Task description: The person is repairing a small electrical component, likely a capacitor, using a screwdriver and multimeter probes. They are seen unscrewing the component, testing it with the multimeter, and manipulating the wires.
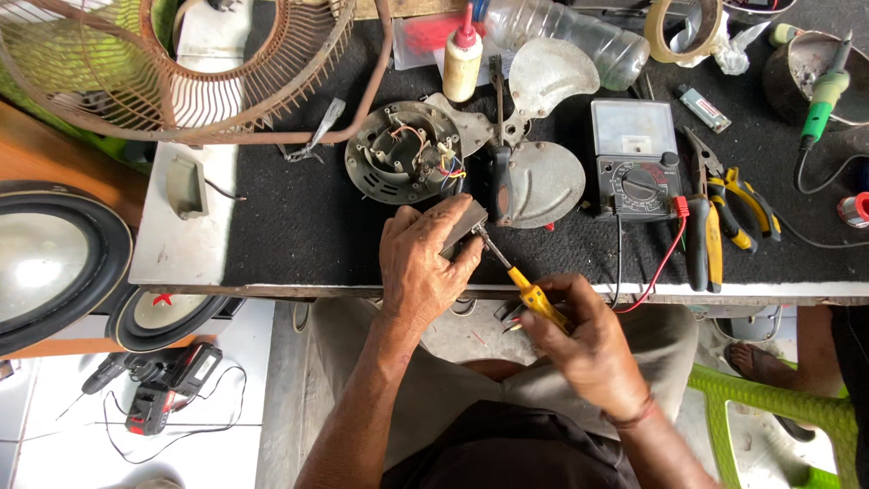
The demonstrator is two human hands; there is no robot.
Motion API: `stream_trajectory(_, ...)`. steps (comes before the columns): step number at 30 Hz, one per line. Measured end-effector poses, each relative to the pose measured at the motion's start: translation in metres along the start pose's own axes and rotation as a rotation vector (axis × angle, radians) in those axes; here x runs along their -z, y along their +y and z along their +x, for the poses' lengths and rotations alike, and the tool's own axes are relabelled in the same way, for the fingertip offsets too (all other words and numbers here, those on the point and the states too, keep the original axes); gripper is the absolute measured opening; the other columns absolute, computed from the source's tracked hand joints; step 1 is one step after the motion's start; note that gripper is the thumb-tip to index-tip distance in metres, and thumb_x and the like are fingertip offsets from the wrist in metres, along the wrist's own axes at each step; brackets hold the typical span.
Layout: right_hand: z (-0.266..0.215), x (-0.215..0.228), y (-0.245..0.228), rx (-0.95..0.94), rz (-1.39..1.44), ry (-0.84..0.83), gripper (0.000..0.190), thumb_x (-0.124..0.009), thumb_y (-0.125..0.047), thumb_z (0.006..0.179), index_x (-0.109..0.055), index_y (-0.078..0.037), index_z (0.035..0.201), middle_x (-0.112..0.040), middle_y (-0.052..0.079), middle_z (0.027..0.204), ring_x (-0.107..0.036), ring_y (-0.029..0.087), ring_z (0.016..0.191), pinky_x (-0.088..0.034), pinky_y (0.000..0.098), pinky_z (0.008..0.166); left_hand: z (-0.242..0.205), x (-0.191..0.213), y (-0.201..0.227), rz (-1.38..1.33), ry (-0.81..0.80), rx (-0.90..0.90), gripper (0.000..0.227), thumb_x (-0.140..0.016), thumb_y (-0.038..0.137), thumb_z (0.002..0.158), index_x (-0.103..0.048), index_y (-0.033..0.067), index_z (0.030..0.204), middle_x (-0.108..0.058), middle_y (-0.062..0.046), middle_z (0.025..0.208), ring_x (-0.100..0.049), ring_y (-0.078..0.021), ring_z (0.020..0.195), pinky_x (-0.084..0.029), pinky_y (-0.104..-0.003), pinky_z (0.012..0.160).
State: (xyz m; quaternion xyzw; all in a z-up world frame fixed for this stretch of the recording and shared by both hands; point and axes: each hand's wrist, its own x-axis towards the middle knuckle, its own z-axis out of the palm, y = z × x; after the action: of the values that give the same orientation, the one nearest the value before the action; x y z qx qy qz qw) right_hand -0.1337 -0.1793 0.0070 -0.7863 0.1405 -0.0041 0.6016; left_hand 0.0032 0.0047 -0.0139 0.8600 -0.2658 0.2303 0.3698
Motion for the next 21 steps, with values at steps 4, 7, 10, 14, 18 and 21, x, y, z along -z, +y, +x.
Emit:
stream_trajectory(4,-0.001,-0.008,0.006,0.334,-0.787,0.267,0.043,-0.068,-0.036,0.092,-0.067,-0.016,0.131,-0.073,0.006,0.101,-0.072,0.030,0.088,-0.056,0.0428,0.069,0.000,-0.001,0.002,0.007,0.034,0.009,0.047,-0.083,0.026,0.081,-0.071,0.0166,0.126,-0.076,0.005,0.121,-0.060,-0.0226,0.085,-0.046,-0.038,0.084)
stream_trajectory(7,-0.002,-0.010,0.003,0.692,-0.987,0.376,0.038,-0.066,-0.025,0.101,-0.068,-0.006,0.134,-0.065,0.004,0.086,-0.061,0.026,0.069,-0.048,0.0401,0.066,-0.001,0.000,0.002,0.008,0.015,-0.001,0.045,-0.081,0.029,0.084,-0.071,0.0167,0.127,-0.076,0.004,0.124,-0.060,-0.0227,0.086,-0.045,-0.038,0.085)
stream_trajectory(10,0.007,-0.006,-0.001,0.081,-0.167,0.070,0.043,-0.059,-0.029,0.098,-0.069,-0.004,0.132,-0.062,0.000,0.066,-0.050,0.008,0.051,-0.044,0.0269,0.046,0.002,-0.002,0.000,-0.008,0.027,0.003,0.046,-0.082,0.025,0.082,-0.071,0.0159,0.125,-0.076,0.004,0.122,-0.062,-0.0236,0.087,-0.046,-0.039,0.085)
stream_trajectory(14,0.013,0.001,-0.005,-0.169,0.510,-0.088,0.033,-0.060,-0.017,0.098,-0.058,0.005,0.122,-0.056,0.013,0.078,-0.051,0.018,0.059,-0.039,0.0286,0.045,0.001,-0.001,0.000,-0.017,0.031,-0.015,0.048,-0.083,0.022,0.079,-0.071,0.0157,0.125,-0.076,0.004,0.121,-0.062,-0.0231,0.089,-0.046,-0.039,0.085)
stream_trajectory(18,0.000,-0.003,-0.010,0.220,-0.387,0.086,0.034,-0.073,-0.021,0.088,-0.066,-0.012,0.121,-0.079,0.002,0.095,-0.073,0.012,0.077,-0.057,0.0274,0.072,-0.001,-0.001,-0.001,-0.012,0.038,0.001,0.048,-0.083,0.024,0.080,-0.071,0.0166,0.125,-0.075,0.005,0.122,-0.061,-0.0235,0.089,-0.047,-0.041,0.084)
stream_trajectory(21,0.001,-0.011,0.002,0.749,-1.012,0.349,0.038,-0.070,-0.025,0.101,-0.066,-0.022,0.139,-0.073,0.000,0.099,-0.065,0.017,0.068,-0.055,0.0358,0.065,-0.001,0.002,0.002,-0.010,0.029,0.009,0.048,-0.083,0.024,0.080,-0.071,0.0148,0.126,-0.076,0.003,0.123,-0.060,-0.0244,0.087,-0.047,-0.041,0.084)
